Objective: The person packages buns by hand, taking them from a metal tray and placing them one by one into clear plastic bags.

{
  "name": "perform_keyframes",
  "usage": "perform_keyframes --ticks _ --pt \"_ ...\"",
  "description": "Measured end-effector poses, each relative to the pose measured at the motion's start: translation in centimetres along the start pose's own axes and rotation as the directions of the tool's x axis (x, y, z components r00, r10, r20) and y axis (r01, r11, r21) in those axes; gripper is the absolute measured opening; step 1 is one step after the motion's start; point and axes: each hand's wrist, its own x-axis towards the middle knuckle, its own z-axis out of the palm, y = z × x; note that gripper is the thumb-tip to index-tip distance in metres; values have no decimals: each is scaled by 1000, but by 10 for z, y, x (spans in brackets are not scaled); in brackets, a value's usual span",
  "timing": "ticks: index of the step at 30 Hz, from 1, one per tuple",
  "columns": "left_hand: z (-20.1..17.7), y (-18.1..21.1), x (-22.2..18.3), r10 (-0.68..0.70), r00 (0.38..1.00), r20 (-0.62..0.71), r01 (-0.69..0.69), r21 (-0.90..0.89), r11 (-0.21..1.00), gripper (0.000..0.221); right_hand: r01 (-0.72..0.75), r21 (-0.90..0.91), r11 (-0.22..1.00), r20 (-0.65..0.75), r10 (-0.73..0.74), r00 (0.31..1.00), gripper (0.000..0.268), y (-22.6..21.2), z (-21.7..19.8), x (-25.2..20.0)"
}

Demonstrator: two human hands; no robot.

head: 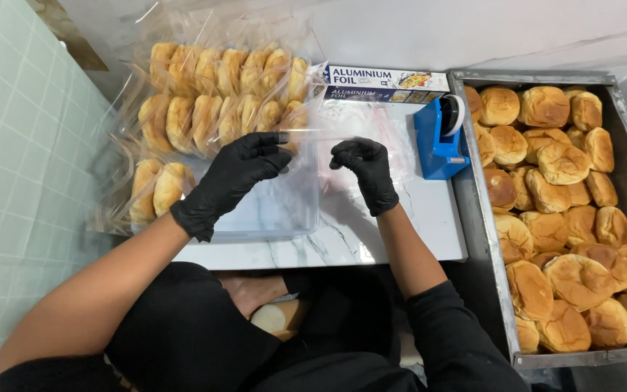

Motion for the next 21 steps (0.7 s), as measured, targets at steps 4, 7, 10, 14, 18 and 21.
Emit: perform_keyframes --ticks 4,7,10,14,18,21 --pt "-2 -17 4 23 1000 -10 -23 -12 1000 38 -1 32 999 19 1 1000 14 -2 14 -7" --pt "1 -19 8 2 1000 -7 -2 -61 998 30 23 -122 992 43 -18 999 10 5 15 -5" --pt "0 -24 12 -49 998 -46 50 21 999 27 -29 -219 975 14 33 999 8 27 5 -2" --pt "-1 -23 10 -14 998 -57 19 103 994 23 32 -187 982 74 -19 997 7 11 7 -2" --pt "-11 -29 17 23 997 -67 -13 152 988 23 64 8 998 20 -64 998 21 5 8 -3" --pt "-9 -25 11 -10 1000 9 9 43 999 24 69 -10 998 4 -69 998 16 7 4 -1"
